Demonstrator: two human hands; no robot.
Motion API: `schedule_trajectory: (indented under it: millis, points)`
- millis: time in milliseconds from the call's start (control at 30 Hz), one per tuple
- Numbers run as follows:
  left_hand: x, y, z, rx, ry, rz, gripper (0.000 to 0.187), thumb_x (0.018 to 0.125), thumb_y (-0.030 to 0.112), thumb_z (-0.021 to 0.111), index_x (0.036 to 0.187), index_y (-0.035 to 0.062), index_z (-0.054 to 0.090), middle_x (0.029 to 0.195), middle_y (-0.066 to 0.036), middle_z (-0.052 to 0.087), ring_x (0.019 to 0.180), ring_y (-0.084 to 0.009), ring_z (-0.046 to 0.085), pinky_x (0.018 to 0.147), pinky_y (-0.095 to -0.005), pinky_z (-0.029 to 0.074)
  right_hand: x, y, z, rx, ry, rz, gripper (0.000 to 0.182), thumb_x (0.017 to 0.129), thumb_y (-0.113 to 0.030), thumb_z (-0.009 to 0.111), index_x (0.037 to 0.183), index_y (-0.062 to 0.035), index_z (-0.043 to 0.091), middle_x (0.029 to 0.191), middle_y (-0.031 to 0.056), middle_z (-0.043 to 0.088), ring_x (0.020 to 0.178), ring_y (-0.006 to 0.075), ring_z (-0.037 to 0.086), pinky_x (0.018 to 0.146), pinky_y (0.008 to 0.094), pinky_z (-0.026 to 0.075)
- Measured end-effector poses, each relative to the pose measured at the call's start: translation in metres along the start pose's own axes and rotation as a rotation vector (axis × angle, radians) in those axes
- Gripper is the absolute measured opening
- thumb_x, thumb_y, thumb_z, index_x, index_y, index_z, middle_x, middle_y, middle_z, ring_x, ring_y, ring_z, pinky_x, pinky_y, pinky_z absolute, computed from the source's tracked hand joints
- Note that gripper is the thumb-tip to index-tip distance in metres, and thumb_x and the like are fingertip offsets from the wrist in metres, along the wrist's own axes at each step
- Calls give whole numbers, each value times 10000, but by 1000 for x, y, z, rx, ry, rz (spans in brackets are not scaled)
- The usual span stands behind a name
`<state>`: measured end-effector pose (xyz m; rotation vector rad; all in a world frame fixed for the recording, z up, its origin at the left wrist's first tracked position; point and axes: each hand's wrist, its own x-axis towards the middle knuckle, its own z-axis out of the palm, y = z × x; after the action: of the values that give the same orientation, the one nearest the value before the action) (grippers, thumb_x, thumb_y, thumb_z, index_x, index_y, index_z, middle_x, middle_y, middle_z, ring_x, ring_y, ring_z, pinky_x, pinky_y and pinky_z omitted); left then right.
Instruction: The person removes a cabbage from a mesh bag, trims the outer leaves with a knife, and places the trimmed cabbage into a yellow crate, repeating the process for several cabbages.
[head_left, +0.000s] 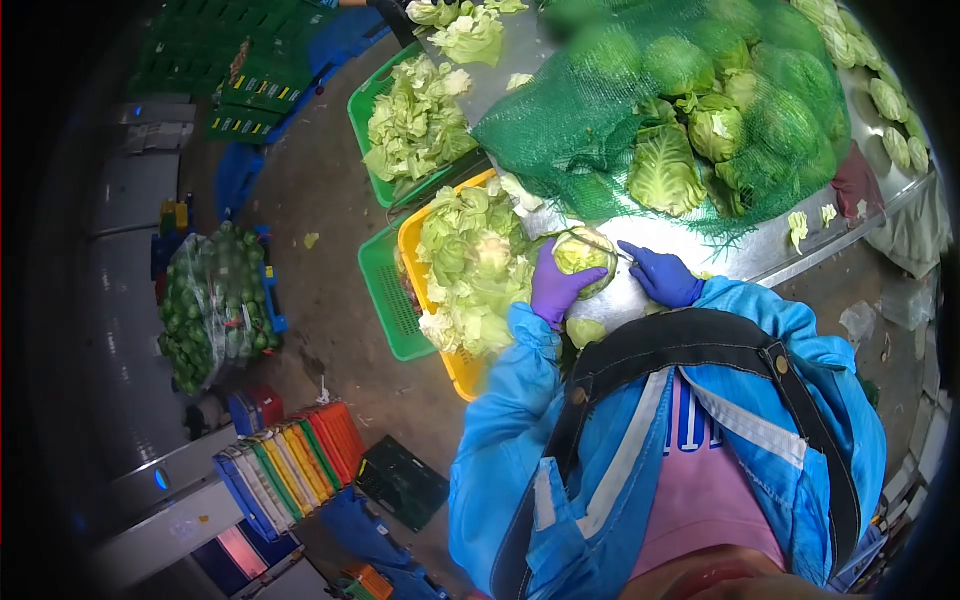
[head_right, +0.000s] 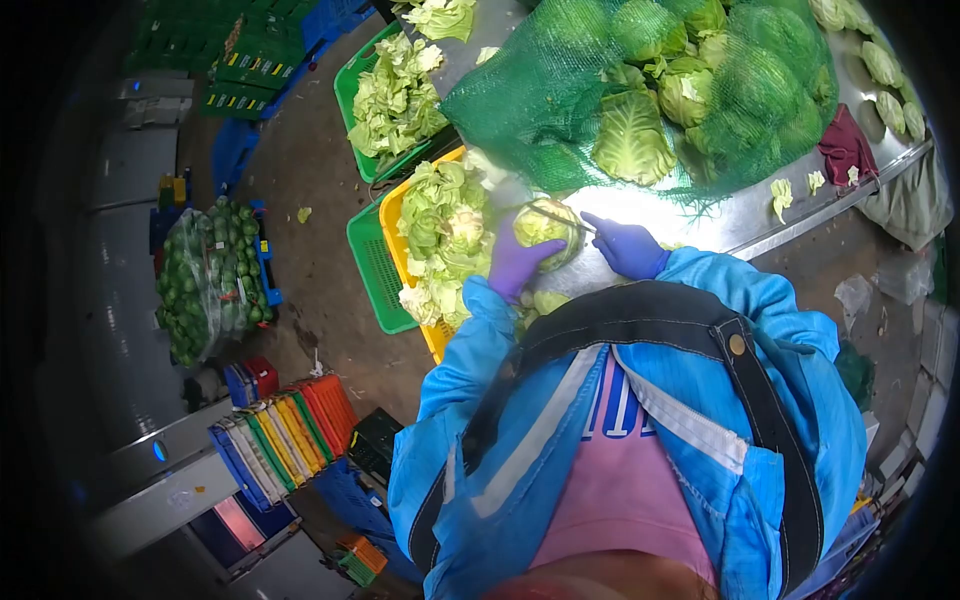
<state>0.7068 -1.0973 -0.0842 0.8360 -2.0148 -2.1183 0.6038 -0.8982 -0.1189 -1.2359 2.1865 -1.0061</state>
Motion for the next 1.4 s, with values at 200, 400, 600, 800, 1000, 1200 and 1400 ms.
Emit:
schedule_trajectory:
  millis: [200,400,600,800,1000,1200,1400]
  points:
    - [6,-8,1,240,29,76,942,531,241,886,1253,-69,367,1097,-155,561,992,-243,577,844,-334,491,12,19,17,-206,84,-9,378,866,-182,528,1227,-79,484,898,161,625,721,331,606,640,420,487]
    - [-15,-10,18,687,65,302,1064,499,291,903,1313,-55,311,1271,-205,429,1167,-283,462,945,-356,426,40,51,29,-245,99,60,281,867,-226,528,1109,-84,544,709,98,604,573,239,557,538,336,468]
    - [2,-25,28,-199,56,272,1011,533,150,883,1325,-12,275,1290,-166,387,1206,-264,406,1017,-382,375,54,-8,-33,809,65,462,428,876,-312,588,1231,-79,539,730,17,533,530,80,452,480,224,391]
    - [7,-38,16,185,57,296,1122,539,254,883,1391,-23,208,1291,-195,348,1219,-311,381,1010,-391,356,54,10,-22,335,213,-98,456,855,-319,620,1232,-74,542,921,87,562,766,207,547,700,332,458]
    - [10,-23,16,-25,-7,161,1109,550,211,881,1379,-51,193,1294,-195,359,1183,-284,431,967,-372,419,37,-14,-49,-134,-66,-83,548,918,-270,471,1425,-166,294,810,150,592,689,335,593,650,430,470]
    - [15,-20,25,-8,36,167,1103,546,180,882,1365,-57,183,1249,-209,419,1123,-274,494,900,-346,482,29,-3,-58,-183,-121,-179,583,916,-274,475,1442,-164,248,803,156,587,664,322,588,613,421,470]
    - [14,-12,23,21,19,140,1094,534,188,886,1353,-62,205,1241,-208,434,1108,-271,508,892,-351,491,30,-3,-51,-254,-103,-132,563,911,-270,497,1422,-143,297,836,151,599,682,336,599,598,411,479]
